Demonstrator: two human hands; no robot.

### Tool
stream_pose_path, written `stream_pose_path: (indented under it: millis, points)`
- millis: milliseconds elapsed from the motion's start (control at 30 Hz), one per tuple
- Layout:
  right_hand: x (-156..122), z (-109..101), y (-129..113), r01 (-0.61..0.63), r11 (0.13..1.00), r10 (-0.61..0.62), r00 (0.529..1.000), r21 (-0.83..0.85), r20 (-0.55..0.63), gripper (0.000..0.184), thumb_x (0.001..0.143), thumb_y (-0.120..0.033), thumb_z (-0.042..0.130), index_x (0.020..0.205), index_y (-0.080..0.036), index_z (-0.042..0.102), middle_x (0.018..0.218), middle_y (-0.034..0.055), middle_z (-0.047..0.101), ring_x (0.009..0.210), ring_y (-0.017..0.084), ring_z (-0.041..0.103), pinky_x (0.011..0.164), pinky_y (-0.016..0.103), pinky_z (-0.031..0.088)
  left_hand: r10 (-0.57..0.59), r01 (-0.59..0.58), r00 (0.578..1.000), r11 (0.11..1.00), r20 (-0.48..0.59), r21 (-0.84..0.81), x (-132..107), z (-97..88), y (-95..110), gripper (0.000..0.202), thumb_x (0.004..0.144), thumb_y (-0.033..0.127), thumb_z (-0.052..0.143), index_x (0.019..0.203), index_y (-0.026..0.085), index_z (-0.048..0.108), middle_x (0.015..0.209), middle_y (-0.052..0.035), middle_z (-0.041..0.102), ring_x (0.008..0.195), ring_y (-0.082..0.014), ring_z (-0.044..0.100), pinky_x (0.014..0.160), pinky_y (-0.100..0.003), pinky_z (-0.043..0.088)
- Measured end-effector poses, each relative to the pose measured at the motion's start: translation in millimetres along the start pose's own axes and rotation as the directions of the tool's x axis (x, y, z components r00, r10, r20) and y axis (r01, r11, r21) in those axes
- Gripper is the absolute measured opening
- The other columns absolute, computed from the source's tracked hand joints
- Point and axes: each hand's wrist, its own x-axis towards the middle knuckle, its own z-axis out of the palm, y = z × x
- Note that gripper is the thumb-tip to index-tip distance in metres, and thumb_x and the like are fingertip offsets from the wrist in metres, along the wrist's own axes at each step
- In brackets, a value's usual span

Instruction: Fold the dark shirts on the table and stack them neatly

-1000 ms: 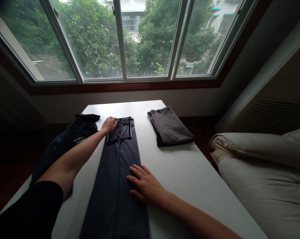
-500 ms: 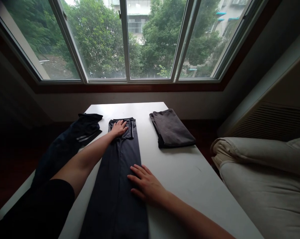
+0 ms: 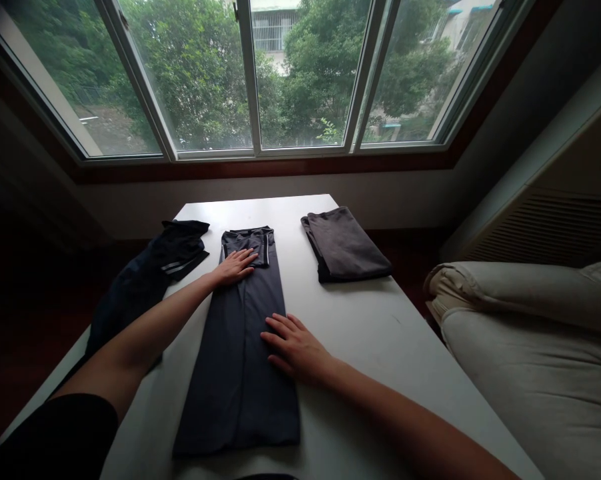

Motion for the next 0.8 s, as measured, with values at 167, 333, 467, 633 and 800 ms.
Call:
stream_pose_path:
  millis: [167,333,467,633,800]
  points:
    - [-16,-5,-10,0.11,0.994,-0.111,0.993,0.026,0.045,0.048,0.095,-0.028,0.064,0.143,-0.024,0.059,0.157,0.0106,0.049,0.148,0.028,0.041,0.126,0.052,0.027,0.075,-0.075,0.997,0.997,0.006,0.008,-31,-8.6,35,0.064,0.106,0.056,0.037,0.163,0.026,0.032,0.172,-0.0094,0.023,0.158,-0.0303,0.02,0.128,-0.055,0.013]
    - [-30,-25,-1,0.109,0.99,-0.114,0.992,0.088,0.049,0.039,0.09,-0.007,0.054,0.124,-0.022,0.067,0.152,0.0082,0.054,0.145,0.023,0.045,0.123,0.047,0.035,0.346,-0.344,0.936,0.938,0.067,-0.04,-110,-21.7,93,0.067,0.106,0.057,0.041,0.165,0.031,0.025,0.173,-0.0072,0.019,0.159,-0.0287,0.017,0.129,-0.054,0.01]
    - [-38,-31,-1,0.128,0.982,-0.141,0.986,0.138,0.093,0.047,0.086,-0.016,0.064,0.132,-0.023,0.063,0.158,0.0097,0.047,0.15,0.026,0.038,0.126,0.05,0.029,0.356,-0.347,0.931,0.932,0.077,-0.103,-160,-32.4,118,0.071,0.104,0.051,0.049,0.166,0.032,0.022,0.173,-0.0073,0.019,0.159,-0.0306,0.019,0.129,-0.055,0.014]
    - [-38,-13,-13,0.147,0.989,-0.148,0.987,0.027,0.057,0.072,0.085,-0.027,0.071,0.153,-0.023,0.049,0.163,0.015,0.039,0.153,0.032,0.031,0.127,0.058,0.017,0.331,-0.3,0.931,0.934,0.156,-0.197,-190,-37.1,133,0.076,0.102,0.048,0.054,0.167,0.034,0.015,0.174,-0.0061,0.011,0.16,-0.0333,0.013,0.129,-0.059,0.013]
    - [-34,-9,-16,0.333,0.942,-0.335,0.939,0.044,0.079,0.069,0.089,-0.039,0.07,0.154,-0.025,0.049,0.159,0.0138,0.045,0.149,0.03,0.039,0.127,0.055,0.023,0.389,-0.34,0.9,0.909,0.198,-0.243,-224,-47.5,157,0.08,0.1,0.046,0.058,0.167,0.033,0.015,0.174,-0.0066,0.011,0.16,-0.0342,0.014,0.128,-0.06,0.012]
